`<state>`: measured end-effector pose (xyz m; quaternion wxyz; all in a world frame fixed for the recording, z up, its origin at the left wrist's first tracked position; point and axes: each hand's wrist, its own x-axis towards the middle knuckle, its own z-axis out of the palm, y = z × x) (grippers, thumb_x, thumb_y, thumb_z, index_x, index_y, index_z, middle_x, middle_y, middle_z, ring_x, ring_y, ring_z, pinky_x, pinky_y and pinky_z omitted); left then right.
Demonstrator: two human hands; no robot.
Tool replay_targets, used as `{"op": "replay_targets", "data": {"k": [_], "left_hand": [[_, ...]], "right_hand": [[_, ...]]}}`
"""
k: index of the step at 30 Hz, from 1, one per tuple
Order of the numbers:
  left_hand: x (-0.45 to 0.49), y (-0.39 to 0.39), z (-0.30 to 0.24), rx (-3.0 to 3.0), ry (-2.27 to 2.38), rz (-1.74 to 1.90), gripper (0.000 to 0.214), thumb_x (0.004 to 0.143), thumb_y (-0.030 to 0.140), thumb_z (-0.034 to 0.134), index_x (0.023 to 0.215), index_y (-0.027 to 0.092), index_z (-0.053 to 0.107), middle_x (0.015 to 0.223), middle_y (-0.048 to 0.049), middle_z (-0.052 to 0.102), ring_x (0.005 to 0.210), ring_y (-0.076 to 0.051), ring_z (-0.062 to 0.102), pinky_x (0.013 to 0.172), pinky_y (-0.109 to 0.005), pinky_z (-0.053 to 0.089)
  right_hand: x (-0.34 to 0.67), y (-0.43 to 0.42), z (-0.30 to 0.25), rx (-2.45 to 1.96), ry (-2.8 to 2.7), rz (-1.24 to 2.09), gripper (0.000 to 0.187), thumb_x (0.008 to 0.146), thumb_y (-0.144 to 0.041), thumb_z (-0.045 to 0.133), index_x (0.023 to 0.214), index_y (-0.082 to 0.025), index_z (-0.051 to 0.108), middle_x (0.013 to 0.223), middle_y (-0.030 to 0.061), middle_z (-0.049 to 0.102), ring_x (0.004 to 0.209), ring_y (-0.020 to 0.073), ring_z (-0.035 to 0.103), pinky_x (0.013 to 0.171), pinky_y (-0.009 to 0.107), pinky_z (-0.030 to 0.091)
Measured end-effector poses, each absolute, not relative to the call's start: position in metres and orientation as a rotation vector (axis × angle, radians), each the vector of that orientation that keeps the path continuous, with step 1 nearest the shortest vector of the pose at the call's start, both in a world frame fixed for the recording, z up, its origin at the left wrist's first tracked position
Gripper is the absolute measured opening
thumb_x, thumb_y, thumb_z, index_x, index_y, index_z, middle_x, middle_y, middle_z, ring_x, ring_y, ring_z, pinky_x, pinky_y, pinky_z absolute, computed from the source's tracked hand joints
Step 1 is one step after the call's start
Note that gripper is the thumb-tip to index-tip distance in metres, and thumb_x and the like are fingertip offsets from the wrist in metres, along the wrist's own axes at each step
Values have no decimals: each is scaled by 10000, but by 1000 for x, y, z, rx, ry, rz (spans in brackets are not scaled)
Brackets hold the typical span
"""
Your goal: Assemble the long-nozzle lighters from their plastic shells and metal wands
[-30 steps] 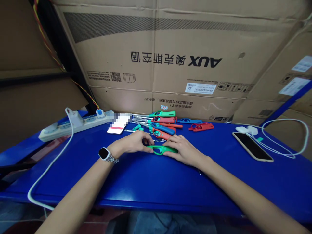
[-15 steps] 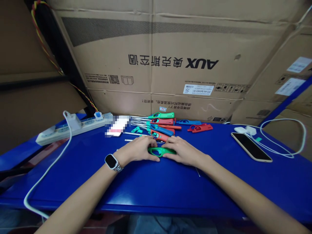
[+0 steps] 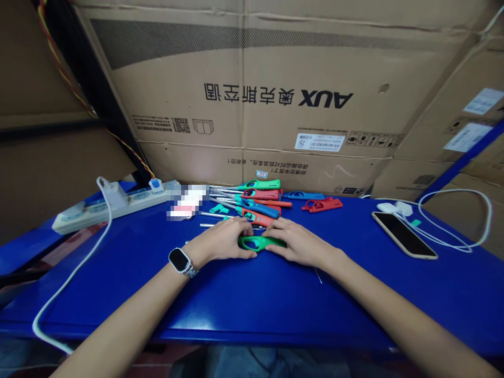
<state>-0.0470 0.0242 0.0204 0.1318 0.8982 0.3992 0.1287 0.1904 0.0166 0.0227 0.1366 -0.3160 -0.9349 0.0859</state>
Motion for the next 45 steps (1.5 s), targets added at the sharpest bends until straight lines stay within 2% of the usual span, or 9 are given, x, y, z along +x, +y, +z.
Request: {"op": "replay_targets", "data": {"k": [4, 12, 16, 22, 28, 40, 45], "left_hand": [[-42, 20, 22, 2651, 1146, 378, 367, 780, 512, 682, 961, 198, 624, 1014, -67, 650, 971, -273, 614, 777, -330, 466], [-42, 20, 21, 2578, 1209, 354, 332, 705, 455, 710, 892, 210, 586, 905, -19, 651, 832, -235, 613, 670, -288, 418], [-42, 20, 22, 2543, 1228, 339, 365, 706, 496, 720, 886, 209, 584, 881, -19, 638, 818, -233, 608, 645, -280, 403], [-44, 22, 22, 2539, 1139, 374, 413, 719, 545, 726, 917, 202, 608, 898, -23, 637, 829, -228, 600, 662, -283, 411], [-44, 22, 22, 2562, 1070, 387, 362, 776, 515, 698, 929, 198, 613, 977, -42, 631, 868, -225, 600, 727, -292, 438], [-43, 15, 25, 2589, 1111, 371, 289, 834, 467, 651, 911, 189, 666, 969, -63, 621, 843, -232, 619, 740, -307, 459], [-45, 13, 21, 2517, 1166, 371, 347, 841, 529, 651, 931, 194, 665, 1023, -72, 619, 867, -244, 623, 744, -316, 466]], "right_hand": [[189, 16, 20, -915, -2712, 231, 276, 963, -365, 557, 1156, -205, 674, 1162, 101, 667, 1102, 255, 593, 951, 428, 475], [189, 14, 16, -837, -2675, 240, 295, 978, -365, 530, 1186, -195, 650, 1179, 110, 665, 1132, 243, 582, 976, 409, 458], [190, 14, 15, -856, -2659, 227, 270, 941, -367, 597, 1145, -204, 665, 1146, 100, 673, 1099, 249, 594, 959, 416, 457], [192, 16, 11, -872, -2604, 299, 258, 904, -357, 658, 1113, -209, 682, 1124, 84, 683, 1083, 234, 610, 959, 399, 450], [190, 15, 10, -871, -2627, 294, 255, 921, -348, 632, 1137, -221, 679, 1135, 79, 676, 1098, 231, 608, 952, 399, 443], [185, 14, 14, -1018, -2619, 344, 238, 873, -315, 687, 1086, -212, 708, 1069, 80, 694, 1045, 249, 634, 907, 394, 470], [185, 9, 18, -1052, -2595, 363, 262, 920, -376, 616, 1107, -216, 704, 1107, 80, 694, 1048, 246, 633, 913, 386, 478]]}}
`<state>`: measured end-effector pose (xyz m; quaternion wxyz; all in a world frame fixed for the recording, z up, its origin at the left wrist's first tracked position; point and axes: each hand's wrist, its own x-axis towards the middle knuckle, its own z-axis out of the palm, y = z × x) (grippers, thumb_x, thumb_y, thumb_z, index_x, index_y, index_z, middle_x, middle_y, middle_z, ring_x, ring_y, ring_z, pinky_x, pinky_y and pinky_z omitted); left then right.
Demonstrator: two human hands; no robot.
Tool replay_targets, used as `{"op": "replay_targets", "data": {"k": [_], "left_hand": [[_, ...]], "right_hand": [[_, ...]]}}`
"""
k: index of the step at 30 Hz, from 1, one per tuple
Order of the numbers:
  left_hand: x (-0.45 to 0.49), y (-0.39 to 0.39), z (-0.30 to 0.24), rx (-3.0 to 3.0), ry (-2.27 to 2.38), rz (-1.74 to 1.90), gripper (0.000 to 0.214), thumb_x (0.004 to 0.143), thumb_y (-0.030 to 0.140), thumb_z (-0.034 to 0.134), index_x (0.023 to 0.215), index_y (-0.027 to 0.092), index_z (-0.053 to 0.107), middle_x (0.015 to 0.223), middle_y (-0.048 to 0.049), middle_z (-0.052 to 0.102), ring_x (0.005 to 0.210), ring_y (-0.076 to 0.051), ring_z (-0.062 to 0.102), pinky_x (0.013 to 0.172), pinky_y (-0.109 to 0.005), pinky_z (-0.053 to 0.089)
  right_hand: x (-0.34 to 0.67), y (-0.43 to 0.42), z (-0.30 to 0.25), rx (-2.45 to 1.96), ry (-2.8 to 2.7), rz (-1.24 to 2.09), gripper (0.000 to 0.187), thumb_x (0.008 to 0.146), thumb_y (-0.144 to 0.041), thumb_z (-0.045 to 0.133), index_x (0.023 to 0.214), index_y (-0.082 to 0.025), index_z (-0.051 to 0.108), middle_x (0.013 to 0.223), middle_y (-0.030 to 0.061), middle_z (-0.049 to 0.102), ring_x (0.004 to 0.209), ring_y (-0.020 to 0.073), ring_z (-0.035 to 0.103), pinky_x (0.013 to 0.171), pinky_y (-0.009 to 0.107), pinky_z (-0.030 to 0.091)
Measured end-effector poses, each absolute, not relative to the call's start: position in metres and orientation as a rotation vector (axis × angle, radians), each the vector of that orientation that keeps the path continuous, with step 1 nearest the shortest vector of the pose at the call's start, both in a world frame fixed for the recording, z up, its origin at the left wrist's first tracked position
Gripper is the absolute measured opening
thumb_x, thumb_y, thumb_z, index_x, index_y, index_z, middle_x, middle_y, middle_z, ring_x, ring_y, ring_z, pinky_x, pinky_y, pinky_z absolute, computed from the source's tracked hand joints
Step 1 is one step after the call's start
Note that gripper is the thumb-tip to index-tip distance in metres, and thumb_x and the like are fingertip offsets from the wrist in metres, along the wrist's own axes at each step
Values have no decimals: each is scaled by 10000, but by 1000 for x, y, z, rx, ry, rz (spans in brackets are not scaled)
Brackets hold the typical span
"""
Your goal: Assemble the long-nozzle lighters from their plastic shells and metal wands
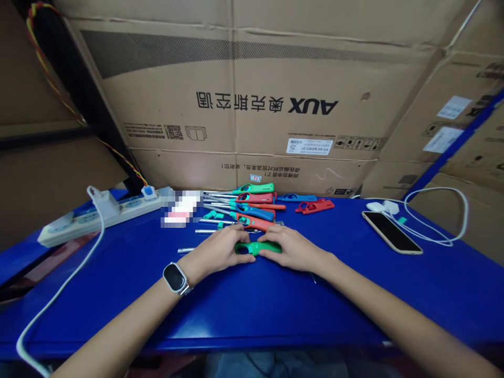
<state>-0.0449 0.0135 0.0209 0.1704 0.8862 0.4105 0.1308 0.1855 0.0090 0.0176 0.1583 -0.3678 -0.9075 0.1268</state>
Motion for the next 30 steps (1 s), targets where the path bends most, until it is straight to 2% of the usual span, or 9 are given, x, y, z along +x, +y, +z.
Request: {"op": "replay_targets", "data": {"k": [5, 9, 15, 20, 25, 30], "left_hand": [[-45, 14, 17, 2492, 1117, 401, 330, 841, 494, 664, 996, 204, 642, 1053, -65, 593, 939, -258, 610, 775, -325, 475], [-44, 11, 20, 2488, 1045, 442, 301, 852, 435, 659, 1049, 215, 600, 1086, -50, 561, 929, -232, 599, 781, -320, 476], [-46, 11, 24, 2485, 908, 530, 174, 948, 340, 549, 1006, 204, 641, 1006, -50, 594, 921, -206, 591, 835, -327, 457], [-50, 13, 28, 2504, 885, 583, 128, 935, 311, 588, 961, 196, 639, 959, -40, 640, 884, -196, 590, 799, -312, 440], [-52, 12, 34, 2698, 903, 631, 143, 960, 330, 564, 1009, 218, 639, 1025, -42, 639, 959, -212, 568, 856, -335, 392], [-53, 12, 38, 2794, 917, 671, 162, 958, 363, 575, 1024, 236, 651, 1036, -29, 657, 973, -209, 572, 883, -348, 361]], "right_hand": [[186, 5, 25, -1183, -2617, 368, 295, 936, -423, 579, 1091, -198, 692, 1052, 91, 692, 970, 258, 647, 840, 384, 489], [188, 2, 24, -1185, -2588, 452, 222, 915, -382, 616, 1023, -195, 670, 1014, 74, 661, 911, 226, 637, 789, 344, 478], [188, -3, 20, -1196, -2459, 519, 184, 827, -311, 718, 927, -199, 610, 933, 22, 668, 801, 169, 607, 688, 266, 417], [191, -6, 22, -1297, -2469, 404, 233, 854, -417, 682, 839, -201, 596, 799, -1, 670, 693, 153, 586, 600, 244, 326], [196, -8, 21, -1185, -2525, 212, 280, 905, -451, 611, 808, -190, 589, 796, 21, 684, 684, 151, 603, 587, 246, 276], [192, -9, 18, -1230, -2525, 76, 355, 930, -490, 541, 753, -184, 578, 699, 23, 667, 601, 148, 585, 558, 262, 204]]}}
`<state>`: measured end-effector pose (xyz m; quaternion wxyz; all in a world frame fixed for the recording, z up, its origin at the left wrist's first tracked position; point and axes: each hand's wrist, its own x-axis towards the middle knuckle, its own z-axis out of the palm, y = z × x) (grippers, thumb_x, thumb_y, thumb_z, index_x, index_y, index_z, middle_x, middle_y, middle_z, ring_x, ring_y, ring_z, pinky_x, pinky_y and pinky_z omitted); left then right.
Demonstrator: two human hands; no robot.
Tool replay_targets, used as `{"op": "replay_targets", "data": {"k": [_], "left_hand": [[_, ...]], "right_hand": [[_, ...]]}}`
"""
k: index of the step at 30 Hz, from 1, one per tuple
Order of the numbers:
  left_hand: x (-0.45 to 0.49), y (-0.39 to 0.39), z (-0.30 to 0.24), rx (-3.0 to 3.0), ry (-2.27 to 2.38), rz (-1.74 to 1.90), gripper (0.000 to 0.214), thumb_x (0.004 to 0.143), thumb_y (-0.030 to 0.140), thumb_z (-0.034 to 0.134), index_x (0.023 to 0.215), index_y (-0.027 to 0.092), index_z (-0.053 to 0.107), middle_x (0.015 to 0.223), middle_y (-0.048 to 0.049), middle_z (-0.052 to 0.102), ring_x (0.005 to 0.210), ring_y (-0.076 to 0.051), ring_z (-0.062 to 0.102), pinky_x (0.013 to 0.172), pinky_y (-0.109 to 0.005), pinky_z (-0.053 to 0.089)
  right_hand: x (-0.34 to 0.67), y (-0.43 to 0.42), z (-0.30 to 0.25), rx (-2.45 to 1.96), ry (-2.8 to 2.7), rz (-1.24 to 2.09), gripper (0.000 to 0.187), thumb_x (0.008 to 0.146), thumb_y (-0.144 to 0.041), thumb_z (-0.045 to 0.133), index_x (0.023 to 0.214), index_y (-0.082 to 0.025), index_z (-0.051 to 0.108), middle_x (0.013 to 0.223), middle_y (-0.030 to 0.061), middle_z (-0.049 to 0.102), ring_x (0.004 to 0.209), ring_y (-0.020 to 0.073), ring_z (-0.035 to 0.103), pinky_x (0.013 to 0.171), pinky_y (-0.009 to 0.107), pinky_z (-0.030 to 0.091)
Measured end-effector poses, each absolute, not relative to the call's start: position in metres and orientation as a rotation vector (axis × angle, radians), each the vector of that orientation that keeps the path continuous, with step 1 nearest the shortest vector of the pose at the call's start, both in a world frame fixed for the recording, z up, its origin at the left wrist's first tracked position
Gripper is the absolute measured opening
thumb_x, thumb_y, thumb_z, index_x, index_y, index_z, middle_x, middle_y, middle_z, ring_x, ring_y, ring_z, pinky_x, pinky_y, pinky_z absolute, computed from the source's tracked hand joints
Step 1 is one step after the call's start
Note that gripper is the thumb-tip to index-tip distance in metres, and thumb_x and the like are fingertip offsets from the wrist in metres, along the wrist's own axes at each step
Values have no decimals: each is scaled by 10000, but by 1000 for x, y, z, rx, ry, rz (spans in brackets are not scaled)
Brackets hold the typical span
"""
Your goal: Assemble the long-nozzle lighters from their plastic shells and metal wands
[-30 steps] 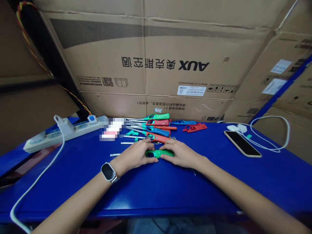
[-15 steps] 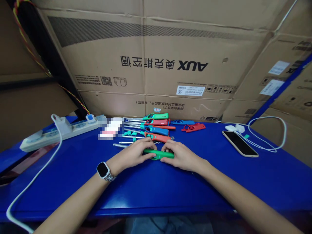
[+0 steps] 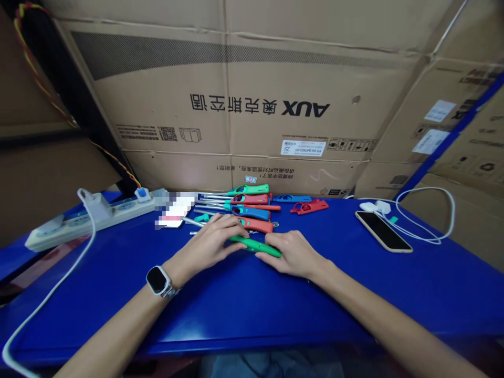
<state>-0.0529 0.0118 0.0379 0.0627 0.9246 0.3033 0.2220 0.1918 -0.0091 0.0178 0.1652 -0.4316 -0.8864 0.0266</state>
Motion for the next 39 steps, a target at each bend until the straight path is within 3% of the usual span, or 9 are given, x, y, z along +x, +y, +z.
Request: {"op": "replay_targets", "data": {"k": [5, 8, 10, 14, 21, 26, 29, 33, 39], "left_hand": [[-52, 12, 39, 2749, 1202, 1071, 231, 911, 401, 618, 1053, 221, 645, 1076, -68, 652, 1043, -256, 547, 904, -382, 371], [-48, 15, 33, 2479, 1445, 1333, 253, 919, 423, 568, 862, 190, 648, 908, -65, 646, 900, -238, 566, 819, -349, 407], [-44, 18, 28, 2243, 1438, 1257, 360, 935, 473, 512, 759, 186, 642, 773, -38, 631, 751, -202, 565, 711, -308, 416], [-30, 23, 20, 1699, 1181, 1161, 488, 883, 620, 511, 803, 161, 656, 713, -17, 644, 653, -172, 565, 610, -267, 427], [-16, 16, 29, 1089, 909, 1261, 402, 794, 550, 653, 877, 158, 615, 828, -57, 703, 750, -190, 668, 703, -303, 532], [-48, 26, 42, 1219, 1013, 1261, 399, 779, 542, 658, 898, 167, 595, 645, 20, 599, 540, -155, 637, 546, -279, 530], [-77, 35, 46, 1526, 1239, 1161, 390, 791, 557, 632, 810, 170, 587, 602, 30, 555, 447, -153, 605, 425, -251, 470], [-108, 44, 45, 1878, 1495, 1033, 370, 843, 522, 553, 713, 178, 578, 555, 19, 559, 400, -150, 572, 403, -237, 407], [-125, 46, 45, 2022, 1650, 862, 370, 855, 505, 514, 675, 196, 606, 529, 3, 616, 419, -173, 582, 459, -249, 371]], "right_hand": [[188, -9, 15, -1379, -2380, 125, 398, 956, -508, 469, 760, -190, 608, 636, 24, 645, 597, 168, 601, 561, 270, 212], [184, -10, 14, -1480, -2266, 220, 402, 985, -504, 397, 867, -204, 638, 656, 21, 652, 599, 178, 600, 563, 268, 230], [180, -13, 14, -1505, -2232, 292, 413, 1000, -496, 355, 894, -205, 629, 654, 17, 647, 590, 176, 592, 561, 266, 237], [166, -21, 13, -1481, -2249, 393, 409, 1016, -476, 319, 842, -199, 565, 616, 5, 615, 560, 160, 569, 548, 264, 223], [144, -23, 17, -1330, -2390, 403, 443, 1022, -459, 311, 785, -197, 578, 677, 13, 650, 592, 147, 560, 559, 269, 222], [132, 10, 33, -1272, -2369, 366, 515, 1038, -405, 284, 702, -181, 604, 662, 11, 649, 592, 134, 552, 569, 261, 238], [120, 42, 40, -1397, -2309, 213, 344, 974, -365, 449, 735, -190, 622, 690, 2, 665, 618, 140, 558, 556, 251, 235], [99, 75, 40, -1368, -2467, 118, 190, 889, -273, 557, 772, -198, 687, 786, 29, 707, 734, 176, 596, 615, 259, 314], [75, 94, 36, -1123, -2670, -27, 191, 896, -278, 573, 928, -201, 746, 966, 97, 691, 1015, 253, 549, 861, 354, 355]]}}
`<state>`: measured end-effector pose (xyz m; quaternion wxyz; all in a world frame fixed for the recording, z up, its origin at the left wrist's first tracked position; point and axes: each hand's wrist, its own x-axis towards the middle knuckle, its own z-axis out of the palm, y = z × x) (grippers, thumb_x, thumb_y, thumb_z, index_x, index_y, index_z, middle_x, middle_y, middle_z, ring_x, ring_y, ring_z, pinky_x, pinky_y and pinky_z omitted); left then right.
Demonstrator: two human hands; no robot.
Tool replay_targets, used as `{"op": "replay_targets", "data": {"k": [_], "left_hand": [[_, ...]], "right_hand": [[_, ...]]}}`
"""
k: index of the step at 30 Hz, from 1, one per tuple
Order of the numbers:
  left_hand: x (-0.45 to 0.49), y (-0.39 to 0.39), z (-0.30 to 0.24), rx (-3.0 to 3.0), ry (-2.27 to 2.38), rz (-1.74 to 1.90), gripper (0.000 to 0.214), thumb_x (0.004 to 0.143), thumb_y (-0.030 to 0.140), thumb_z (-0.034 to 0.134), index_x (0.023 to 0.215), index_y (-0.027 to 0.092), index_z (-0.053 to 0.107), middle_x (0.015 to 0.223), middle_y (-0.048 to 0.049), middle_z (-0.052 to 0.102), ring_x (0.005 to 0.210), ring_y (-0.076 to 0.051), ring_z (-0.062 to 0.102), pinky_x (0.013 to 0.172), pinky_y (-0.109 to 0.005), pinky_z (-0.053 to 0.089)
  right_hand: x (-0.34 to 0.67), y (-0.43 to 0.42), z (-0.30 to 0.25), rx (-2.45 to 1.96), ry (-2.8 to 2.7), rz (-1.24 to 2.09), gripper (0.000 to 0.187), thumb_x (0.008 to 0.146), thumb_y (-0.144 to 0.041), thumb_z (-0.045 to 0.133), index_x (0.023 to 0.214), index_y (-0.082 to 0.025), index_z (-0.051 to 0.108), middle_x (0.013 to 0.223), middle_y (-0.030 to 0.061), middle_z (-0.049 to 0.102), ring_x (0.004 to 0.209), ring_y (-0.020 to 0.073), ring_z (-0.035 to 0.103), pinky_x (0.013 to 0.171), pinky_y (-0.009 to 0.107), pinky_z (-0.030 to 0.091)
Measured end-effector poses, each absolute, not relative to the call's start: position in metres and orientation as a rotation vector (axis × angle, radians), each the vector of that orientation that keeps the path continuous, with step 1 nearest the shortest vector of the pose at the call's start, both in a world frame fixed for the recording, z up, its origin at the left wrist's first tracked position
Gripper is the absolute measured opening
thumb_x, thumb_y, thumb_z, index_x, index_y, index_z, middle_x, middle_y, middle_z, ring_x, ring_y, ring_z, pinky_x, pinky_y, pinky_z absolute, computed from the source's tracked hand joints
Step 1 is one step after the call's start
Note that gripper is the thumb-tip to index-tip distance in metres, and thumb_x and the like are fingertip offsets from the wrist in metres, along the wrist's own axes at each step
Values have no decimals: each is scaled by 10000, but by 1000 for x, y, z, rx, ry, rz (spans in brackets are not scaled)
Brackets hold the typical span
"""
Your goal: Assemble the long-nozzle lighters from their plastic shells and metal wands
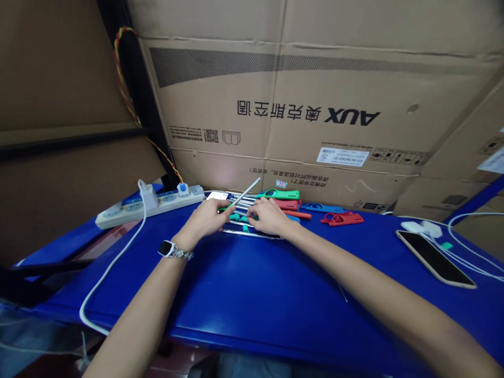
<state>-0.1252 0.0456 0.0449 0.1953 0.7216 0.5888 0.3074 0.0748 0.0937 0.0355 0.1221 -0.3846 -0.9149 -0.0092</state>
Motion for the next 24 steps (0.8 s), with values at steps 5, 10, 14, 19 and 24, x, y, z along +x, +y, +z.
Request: {"op": "replay_targets", "data": {"k": [5, 10, 14, 19, 24], "left_hand": [[-129, 43, 48, 2041, 1676, 769, 345, 858, 489, 523, 693, 206, 635, 459, 15, 572, 429, -176, 558, 482, -249, 340], [-127, 44, 47, 2246, 1489, 799, 343, 915, 446, 490, 756, 184, 644, 523, 18, 568, 479, -148, 513, 514, -242, 325], [-117, 42, 44, 2391, 1350, 861, 352, 962, 417, 455, 857, 161, 672, 611, 15, 576, 541, -134, 489, 536, -237, 322], [-91, 31, 42, 2553, 1240, 779, 339, 990, 381, 443, 1028, 172, 707, 820, -41, 709, 693, -176, 602, 631, -256, 399], [-75, 25, 36, 2674, 1176, 677, 359, 1005, 380, 409, 1144, 190, 680, 986, -68, 745, 834, -220, 681, 720, -288, 453]], "right_hand": [[64, 103, 36, -1095, -2736, 32, 150, 857, -271, 650, 924, -182, 750, 963, 116, 696, 1045, 289, 557, 908, 404, 338], [64, 106, 31, -1144, -2603, 134, 95, 790, -241, 704, 833, -161, 729, 891, 89, 713, 1007, 270, 600, 899, 384, 387], [97, 94, 25, -1190, -2372, 329, 153, 878, -263, 596, 922, -145, 683, 901, 68, 716, 828, 178, 652, 748, 298, 475], [164, 57, 16, -946, -1566, 1176, 318, 688, -398, 807, 819, -173, 625, 718, 1, 670, 632, 136, 609, 626, 273, 466], [198, 28, 12, -838, -1147, 1352, 376, 666, -419, 824, 923, -189, 672, 786, 6, 672, 614, 96, 529, 584, 238, 406]]}}
